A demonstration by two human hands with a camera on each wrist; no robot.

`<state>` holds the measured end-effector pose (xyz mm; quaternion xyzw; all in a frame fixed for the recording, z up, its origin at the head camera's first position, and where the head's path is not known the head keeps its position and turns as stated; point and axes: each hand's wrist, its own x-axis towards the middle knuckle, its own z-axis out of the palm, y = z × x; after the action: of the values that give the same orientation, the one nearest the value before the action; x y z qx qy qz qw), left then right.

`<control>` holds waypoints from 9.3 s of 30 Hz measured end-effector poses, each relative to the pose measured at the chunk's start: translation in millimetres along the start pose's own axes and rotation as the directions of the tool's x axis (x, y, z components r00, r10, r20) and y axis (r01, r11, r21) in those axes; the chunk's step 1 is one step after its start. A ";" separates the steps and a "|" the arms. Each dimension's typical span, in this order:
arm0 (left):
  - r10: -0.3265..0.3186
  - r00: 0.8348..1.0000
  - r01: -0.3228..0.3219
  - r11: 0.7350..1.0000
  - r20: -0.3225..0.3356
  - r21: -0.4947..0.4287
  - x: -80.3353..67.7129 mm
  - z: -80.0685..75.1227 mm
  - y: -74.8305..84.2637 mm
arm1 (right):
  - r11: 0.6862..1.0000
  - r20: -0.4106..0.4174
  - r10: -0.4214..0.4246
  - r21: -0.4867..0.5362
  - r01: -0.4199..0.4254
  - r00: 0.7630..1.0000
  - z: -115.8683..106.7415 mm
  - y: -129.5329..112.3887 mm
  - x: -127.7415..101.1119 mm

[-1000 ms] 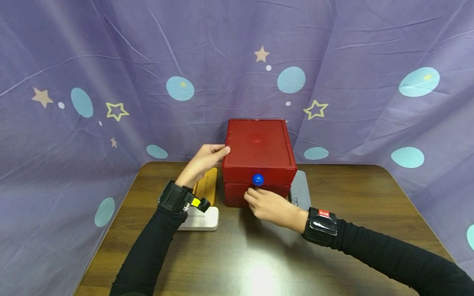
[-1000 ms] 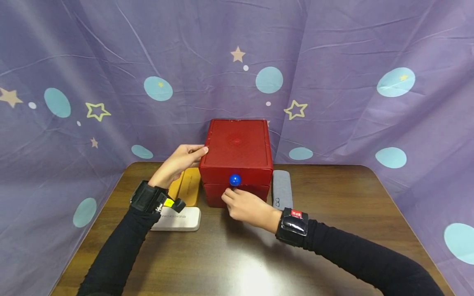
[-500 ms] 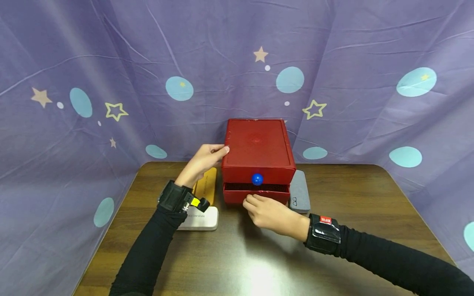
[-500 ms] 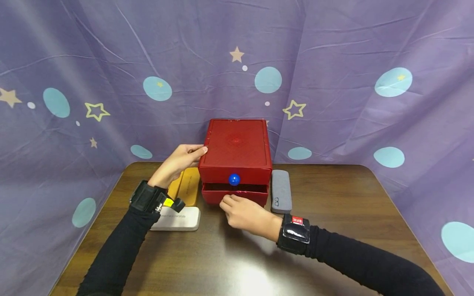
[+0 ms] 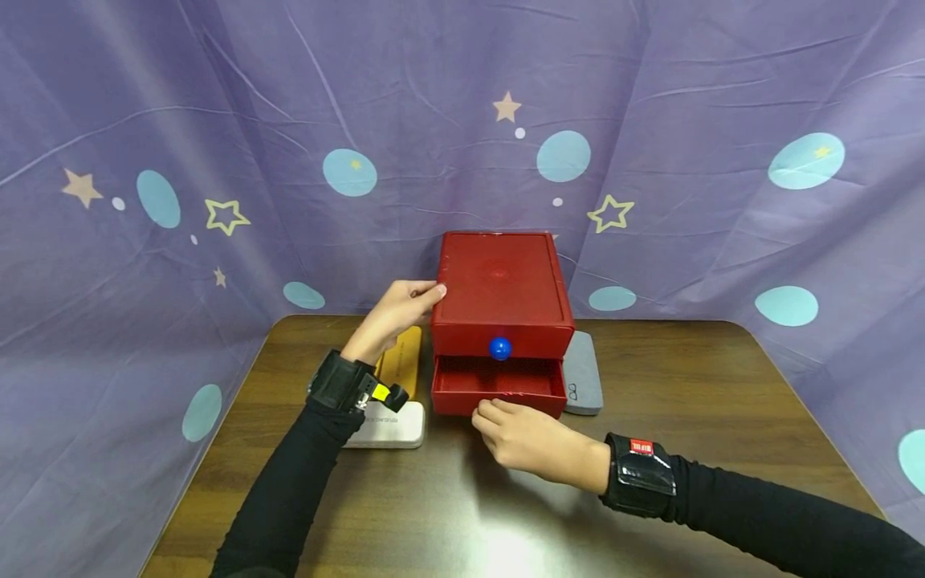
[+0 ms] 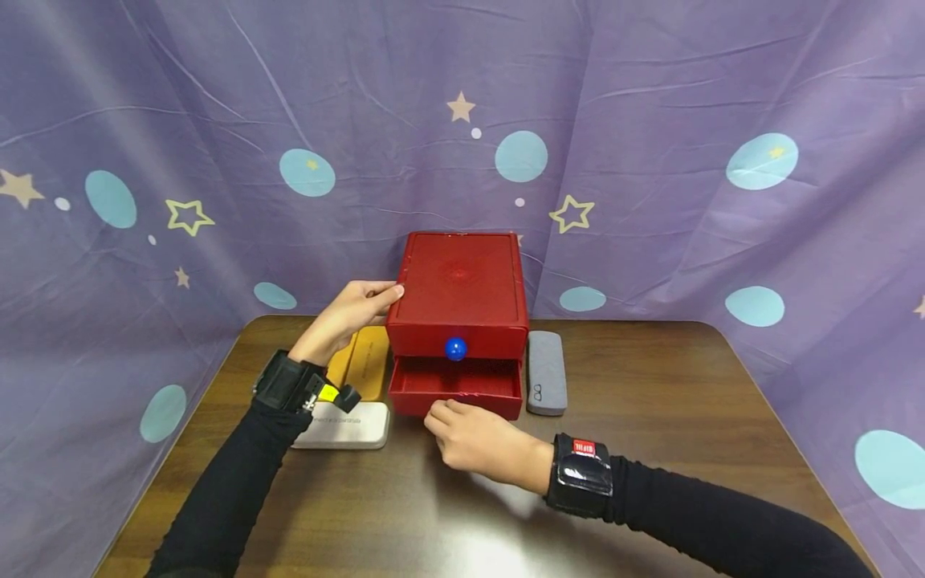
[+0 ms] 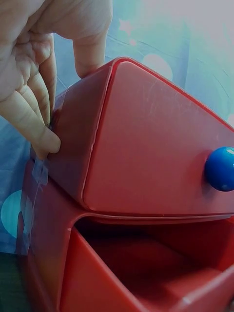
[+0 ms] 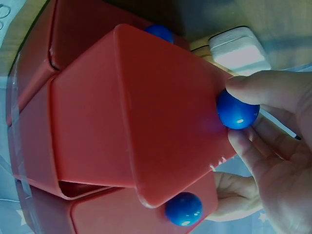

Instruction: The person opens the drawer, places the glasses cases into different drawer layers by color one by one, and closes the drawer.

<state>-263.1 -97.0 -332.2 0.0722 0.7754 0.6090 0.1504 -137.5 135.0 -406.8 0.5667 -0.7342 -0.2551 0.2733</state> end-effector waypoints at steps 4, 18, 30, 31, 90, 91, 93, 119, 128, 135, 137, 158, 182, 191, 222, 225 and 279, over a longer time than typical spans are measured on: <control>0.001 1.000 -0.001 1.000 0.005 -0.006 0.6 -0.7 -0.1 | 1.000 0.007 -0.013 0.024 0.013 1.000 -4.7 -4.0 -1.6; -0.019 1.000 0.019 1.000 -0.001 -0.001 2.1 -1.5 -0.5 | 0.999 -0.017 -0.036 0.014 0.036 0.999 -18.0 -14.6 -5.9; -0.009 1.000 0.009 1.000 -0.004 0.001 1.7 -0.7 -1.4 | 0.996 -0.018 -0.076 0.037 0.076 0.997 -28.1 -25.7 -6.3; -0.007 1.000 0.007 1.000 -0.003 -0.004 1.7 -0.4 -1.4 | 0.996 -0.019 -0.074 0.041 0.075 0.997 -28.3 -26.0 -6.9; -0.015 1.000 0.015 1.000 -0.007 -0.002 1.2 -0.7 -1.7 | 0.997 -0.100 -0.026 0.069 0.033 0.995 -41.3 -39.0 -11.6; -0.015 1.000 0.015 1.000 -0.008 -0.004 1.4 -0.5 -1.8 | 0.997 -0.098 -0.030 0.073 0.038 0.995 -41.7 -39.0 -11.6; -0.016 1.000 0.016 1.000 -0.007 -0.002 1.6 -0.4 -1.8 | 0.996 -0.092 -0.041 0.081 0.048 0.995 -43.0 -39.0 -11.8; -0.016 1.000 0.016 1.000 -0.015 0.001 -2.0 -1.9 4.2 | 0.728 0.017 0.101 0.681 -0.086 0.995 -102.7 42.7 -4.1; 0.064 0.996 -0.055 0.991 -0.068 0.125 -3.7 1.9 -1.0 | 0.569 0.055 0.330 0.785 -0.245 0.942 -105.8 101.7 -8.9; 0.269 0.956 -0.199 0.888 -0.117 0.414 -11.2 2.0 -10.9 | 0.409 0.107 0.613 0.804 -0.431 0.783 -91.6 132.5 -20.5; 0.303 0.944 -0.213 0.862 -0.132 0.461 -15.2 1.9 -12.4 | 0.358 0.129 0.676 0.803 -0.476 0.726 -84.0 138.8 -25.0; 0.556 0.813 -0.303 0.658 -0.173 0.690 -72.8 -9.5 -35.1 | -0.022 0.471 0.792 0.658 -0.753 0.388 -14.6 156.7 -55.4; 0.382 0.924 -0.248 0.557 0.020 0.793 -104.2 -34.1 -87.1 | -0.060 0.567 0.716 0.631 -0.774 0.407 7.9 158.0 -50.0; 0.247 0.966 -0.209 0.556 0.080 0.805 -107.0 -35.9 -116.2 | -0.060 0.567 0.722 0.623 -0.780 0.396 7.8 155.6 -45.9; 0.223 0.965 -0.229 0.465 0.137 0.855 -99.2 -34.5 -150.4 | -0.340 0.747 0.550 0.608 -0.717 0.373 -0.4 168.0 -40.5; 0.228 0.965 -0.223 0.474 0.126 0.852 -99.3 -33.4 -149.6 | -0.336 0.748 0.551 0.605 -0.722 0.370 0.2 167.4 -40.6; 0.033 0.998 -0.067 0.499 0.058 0.864 -100.5 -44.2 -166.0 | -0.337 0.734 0.589 0.602 -0.724 0.336 -1.6 163.4 -37.3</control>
<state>-170.6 -208.5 -468.6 0.1703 0.9709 0.1427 0.0896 -241.9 208.3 -298.0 0.0485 -0.9099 0.4060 -0.0700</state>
